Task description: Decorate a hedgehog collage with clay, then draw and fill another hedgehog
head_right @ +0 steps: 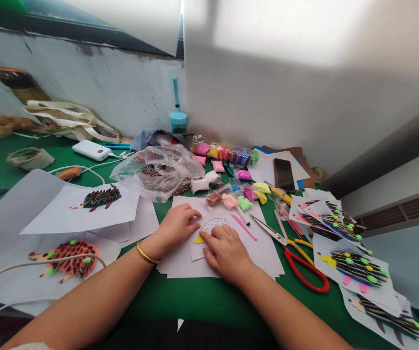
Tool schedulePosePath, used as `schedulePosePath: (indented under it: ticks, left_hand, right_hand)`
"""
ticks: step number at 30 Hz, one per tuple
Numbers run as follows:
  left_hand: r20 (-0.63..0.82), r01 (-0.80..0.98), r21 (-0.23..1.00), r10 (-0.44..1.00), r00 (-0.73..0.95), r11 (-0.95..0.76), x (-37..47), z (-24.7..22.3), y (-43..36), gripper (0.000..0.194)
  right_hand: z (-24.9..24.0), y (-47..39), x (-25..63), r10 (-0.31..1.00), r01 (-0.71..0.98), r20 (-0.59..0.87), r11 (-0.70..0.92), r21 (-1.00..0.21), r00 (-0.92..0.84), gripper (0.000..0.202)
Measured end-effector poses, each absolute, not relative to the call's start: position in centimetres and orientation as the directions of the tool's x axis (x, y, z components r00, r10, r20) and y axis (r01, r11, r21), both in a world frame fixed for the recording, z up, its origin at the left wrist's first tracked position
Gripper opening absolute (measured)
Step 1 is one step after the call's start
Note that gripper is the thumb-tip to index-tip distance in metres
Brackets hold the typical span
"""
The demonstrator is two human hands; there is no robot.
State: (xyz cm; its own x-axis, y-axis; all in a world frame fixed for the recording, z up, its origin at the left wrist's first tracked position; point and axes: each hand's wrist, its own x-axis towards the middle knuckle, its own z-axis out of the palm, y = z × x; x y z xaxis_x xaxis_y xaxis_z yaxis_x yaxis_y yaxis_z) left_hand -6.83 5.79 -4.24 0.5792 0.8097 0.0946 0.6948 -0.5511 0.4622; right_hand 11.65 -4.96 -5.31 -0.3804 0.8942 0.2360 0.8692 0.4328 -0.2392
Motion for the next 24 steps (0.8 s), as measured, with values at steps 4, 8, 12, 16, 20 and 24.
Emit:
schedulePosePath:
  ticks: [4,8,12,16,20,24]
  left_hand:
    - [0.08,0.7,0.462,0.812,0.579,-0.545,-6.81,-4.14,5.72,0.024]
    - [0.078,0.698,0.46,0.808,0.583,-0.548,-6.81,-4.05,5.77,0.025]
    - [0.074,0.701,0.46,0.81,0.581,-0.545,-6.79,-4.07,5.81,0.025]
    - [0.071,0.705,0.456,0.812,0.58,-0.543,-6.77,-4.18,5.82,0.025]
    - [0.095,0.698,0.452,0.808,0.581,-0.555,-6.78,-4.35,5.82,0.024]
    - [0.107,0.694,0.454,0.808,0.58,-0.558,-6.83,-4.47,5.8,0.024]
  right_hand:
    - [-5.25,-4.94,11.66,0.905,0.882,0.233,0.407,-0.238,-0.355,0.041]
    - [-5.28,-4.84,11.74,0.918,0.885,0.218,0.382,-0.265,-0.331,0.04]
    - [-5.39,-4.73,11.92,0.926,0.88,0.212,0.365,-0.303,-0.311,0.039]
    - [-5.41,-4.67,12.21,0.93,0.869,0.24,0.35,-0.35,-0.278,0.041]
    - [-5.34,-4.67,12.26,0.92,0.844,0.255,0.378,-0.38,-0.297,0.037]
    - [-5.24,-4.63,12.05,0.925,0.851,0.224,0.373,-0.371,-0.308,0.035]
